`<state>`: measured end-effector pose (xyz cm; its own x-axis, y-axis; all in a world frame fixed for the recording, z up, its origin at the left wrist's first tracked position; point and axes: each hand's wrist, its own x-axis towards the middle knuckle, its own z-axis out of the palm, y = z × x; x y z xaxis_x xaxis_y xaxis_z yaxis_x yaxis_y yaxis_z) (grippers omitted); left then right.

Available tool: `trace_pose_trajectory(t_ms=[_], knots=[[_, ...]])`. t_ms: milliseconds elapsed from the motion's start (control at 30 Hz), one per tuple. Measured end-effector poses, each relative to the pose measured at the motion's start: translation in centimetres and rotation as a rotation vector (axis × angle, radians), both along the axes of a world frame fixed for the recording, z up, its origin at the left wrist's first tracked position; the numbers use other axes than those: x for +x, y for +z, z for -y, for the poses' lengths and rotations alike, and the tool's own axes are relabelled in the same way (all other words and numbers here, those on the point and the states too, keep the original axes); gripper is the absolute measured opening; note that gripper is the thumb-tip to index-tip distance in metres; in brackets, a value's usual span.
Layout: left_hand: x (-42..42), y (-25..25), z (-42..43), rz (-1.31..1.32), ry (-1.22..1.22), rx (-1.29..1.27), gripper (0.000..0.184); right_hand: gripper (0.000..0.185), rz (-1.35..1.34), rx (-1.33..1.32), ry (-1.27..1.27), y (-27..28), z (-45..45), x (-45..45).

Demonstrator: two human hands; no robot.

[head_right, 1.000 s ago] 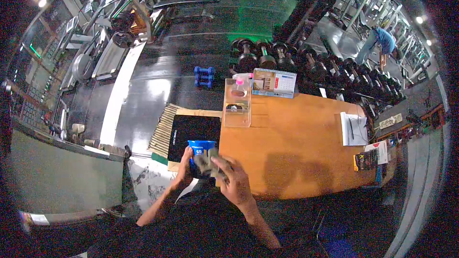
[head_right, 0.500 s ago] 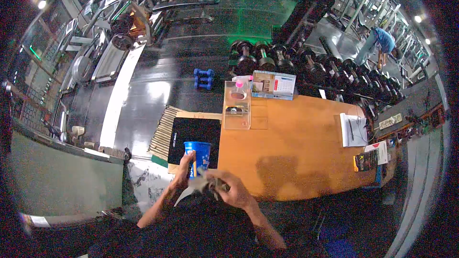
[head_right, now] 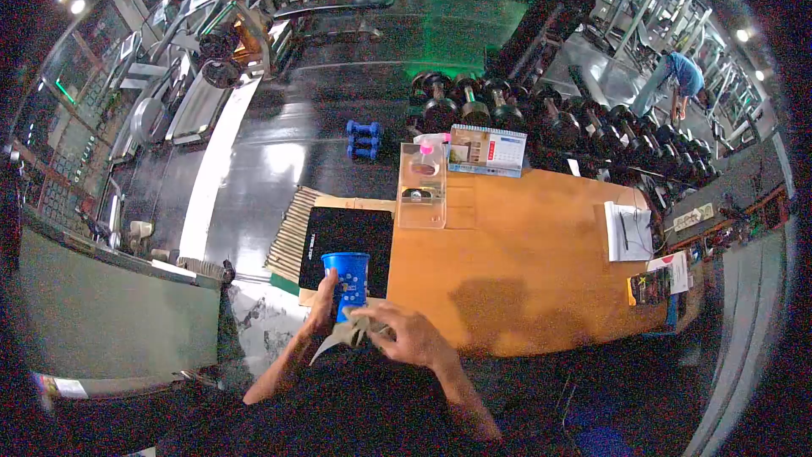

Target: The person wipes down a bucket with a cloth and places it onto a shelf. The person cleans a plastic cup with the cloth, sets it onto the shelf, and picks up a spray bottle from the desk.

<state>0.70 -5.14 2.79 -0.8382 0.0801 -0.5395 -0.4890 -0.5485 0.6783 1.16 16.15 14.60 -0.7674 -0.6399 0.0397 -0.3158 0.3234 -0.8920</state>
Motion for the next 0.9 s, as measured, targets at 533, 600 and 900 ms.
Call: trace_pose_trajectory(t_ms=[533,600,900], knots=[[1.1,1.8,1.0,-0.024,-0.141,0.112,0.074,0.042,0.12,-0.143,0.149,-1.0,0.0,0.0],[0.9,2.1,0.0,-0.029,-0.069,0.134,0.073,0.042,0.278,-0.172,-0.092,0.3,-0.4,-0.6],[0.0,4.4,-1.9,-0.081,-0.008,0.356,0.069,0.054,-0.461,0.017,-0.249,-0.7,2.6,-0.6]])
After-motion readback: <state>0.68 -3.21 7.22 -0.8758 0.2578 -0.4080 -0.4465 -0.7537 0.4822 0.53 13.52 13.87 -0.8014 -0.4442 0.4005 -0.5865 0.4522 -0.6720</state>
